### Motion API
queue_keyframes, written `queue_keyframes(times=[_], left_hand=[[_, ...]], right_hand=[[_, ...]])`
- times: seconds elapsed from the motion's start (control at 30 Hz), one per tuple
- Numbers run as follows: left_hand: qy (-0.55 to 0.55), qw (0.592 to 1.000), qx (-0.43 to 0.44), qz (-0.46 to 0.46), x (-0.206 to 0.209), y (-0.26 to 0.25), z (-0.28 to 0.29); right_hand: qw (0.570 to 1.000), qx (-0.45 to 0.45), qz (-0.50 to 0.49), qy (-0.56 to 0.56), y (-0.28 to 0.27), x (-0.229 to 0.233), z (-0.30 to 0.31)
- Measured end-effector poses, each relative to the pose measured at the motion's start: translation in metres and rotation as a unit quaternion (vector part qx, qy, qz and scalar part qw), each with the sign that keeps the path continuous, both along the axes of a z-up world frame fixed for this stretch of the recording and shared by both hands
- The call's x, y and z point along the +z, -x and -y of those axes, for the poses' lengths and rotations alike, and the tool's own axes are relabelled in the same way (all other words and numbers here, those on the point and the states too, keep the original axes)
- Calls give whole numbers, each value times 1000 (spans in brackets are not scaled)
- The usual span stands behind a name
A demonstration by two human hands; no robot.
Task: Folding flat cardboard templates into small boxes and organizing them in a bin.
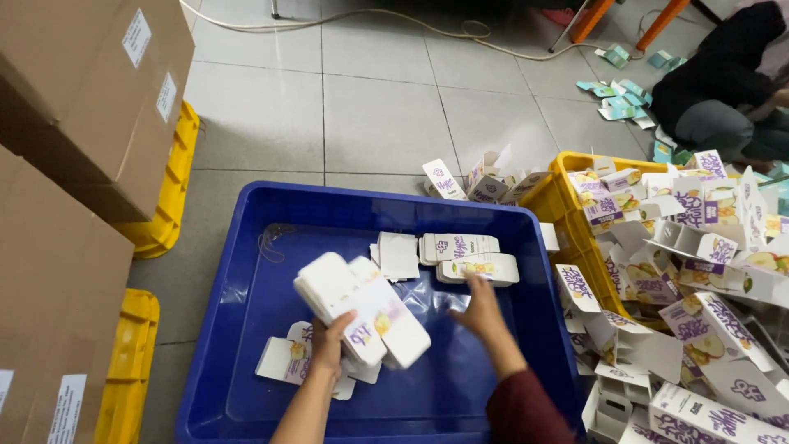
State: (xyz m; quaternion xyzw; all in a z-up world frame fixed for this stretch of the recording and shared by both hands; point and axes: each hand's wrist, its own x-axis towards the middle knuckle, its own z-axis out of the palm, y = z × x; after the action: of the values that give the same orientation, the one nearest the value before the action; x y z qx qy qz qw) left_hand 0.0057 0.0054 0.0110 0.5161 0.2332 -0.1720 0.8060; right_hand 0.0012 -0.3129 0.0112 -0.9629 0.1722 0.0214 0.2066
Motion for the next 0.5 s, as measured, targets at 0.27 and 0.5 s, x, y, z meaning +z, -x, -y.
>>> queue_keyframes(times=[0.27, 0.5], left_hand=[[178, 959, 210, -64, -23, -13, -21], [153, 966, 205, -45, -19, -10, -18]], right_hand=[[912, 106, -55, 393, -76, -34, 70], [902, 170, -117, 380, -92, -8, 67]])
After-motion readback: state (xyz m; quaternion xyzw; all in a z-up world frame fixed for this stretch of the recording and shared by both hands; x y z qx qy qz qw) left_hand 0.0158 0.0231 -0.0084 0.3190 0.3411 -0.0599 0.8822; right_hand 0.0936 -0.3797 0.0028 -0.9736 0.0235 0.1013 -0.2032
